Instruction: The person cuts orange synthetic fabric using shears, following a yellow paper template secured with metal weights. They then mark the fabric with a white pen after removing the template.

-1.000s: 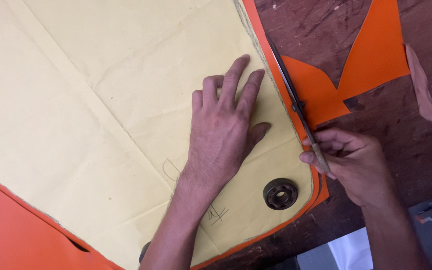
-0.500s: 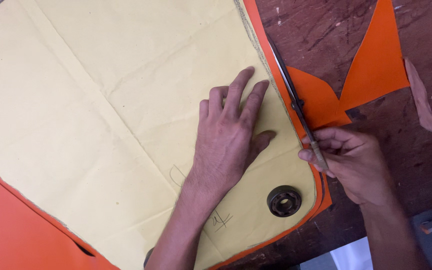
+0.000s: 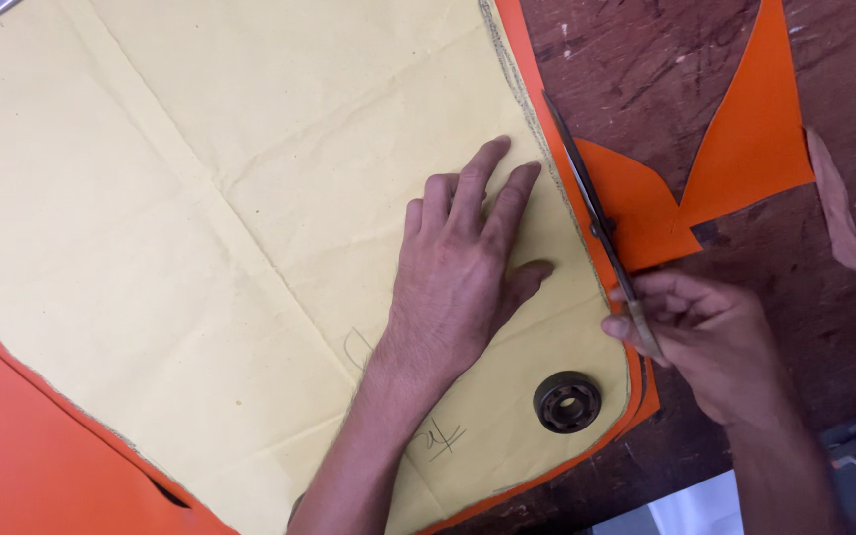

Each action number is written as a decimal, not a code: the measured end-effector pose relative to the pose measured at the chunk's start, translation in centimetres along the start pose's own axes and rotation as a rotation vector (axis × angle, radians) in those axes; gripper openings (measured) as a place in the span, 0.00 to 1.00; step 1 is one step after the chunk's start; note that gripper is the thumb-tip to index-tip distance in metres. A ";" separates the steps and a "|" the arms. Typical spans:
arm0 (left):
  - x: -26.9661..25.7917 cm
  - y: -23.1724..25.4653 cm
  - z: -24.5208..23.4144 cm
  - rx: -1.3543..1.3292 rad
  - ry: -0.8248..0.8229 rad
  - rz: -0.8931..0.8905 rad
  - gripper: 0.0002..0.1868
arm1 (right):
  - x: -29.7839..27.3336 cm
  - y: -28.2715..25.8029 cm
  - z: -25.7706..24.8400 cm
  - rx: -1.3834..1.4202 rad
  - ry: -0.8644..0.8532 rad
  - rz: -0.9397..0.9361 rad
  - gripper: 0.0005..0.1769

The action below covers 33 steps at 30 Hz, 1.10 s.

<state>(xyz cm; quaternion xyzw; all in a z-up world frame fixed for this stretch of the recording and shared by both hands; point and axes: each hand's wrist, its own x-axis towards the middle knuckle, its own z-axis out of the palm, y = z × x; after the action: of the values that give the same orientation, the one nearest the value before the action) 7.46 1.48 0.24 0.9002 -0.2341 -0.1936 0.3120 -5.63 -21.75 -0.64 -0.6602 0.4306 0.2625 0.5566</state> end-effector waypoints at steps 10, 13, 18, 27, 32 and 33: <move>0.0 0.1 0.0 -0.004 0.008 -0.005 0.49 | 0.9 -0.5 0.4 0.102 -0.047 -0.074 0.18; 0.0 0.1 -0.2 -0.010 0.019 0.009 0.48 | 0.8 -0.4 0.4 0.141 -0.095 -0.122 0.17; 0.1 -0.1 -0.4 -0.015 0.004 0.008 0.48 | 1.0 -0.6 0.4 0.066 -0.033 -0.039 0.17; 3.1 -2.2 -1.8 0.175 0.107 -0.015 0.40 | 0.7 1.7 -1.6 0.032 -0.061 0.074 0.19; 5.7 -3.5 -3.0 0.375 0.151 0.020 0.39 | -0.5 3.3 -2.7 -0.005 -0.087 0.117 0.20; 6.2 -3.6 -3.3 0.370 0.100 0.013 0.41 | -0.4 3.2 -2.7 -0.023 -0.077 0.166 0.20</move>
<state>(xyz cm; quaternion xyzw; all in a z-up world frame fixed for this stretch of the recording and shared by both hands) 15.21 2.20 -0.99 0.9492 -0.2555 -0.1002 0.1538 -8.98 -24.29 -1.24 -0.6180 0.4589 0.3379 0.5415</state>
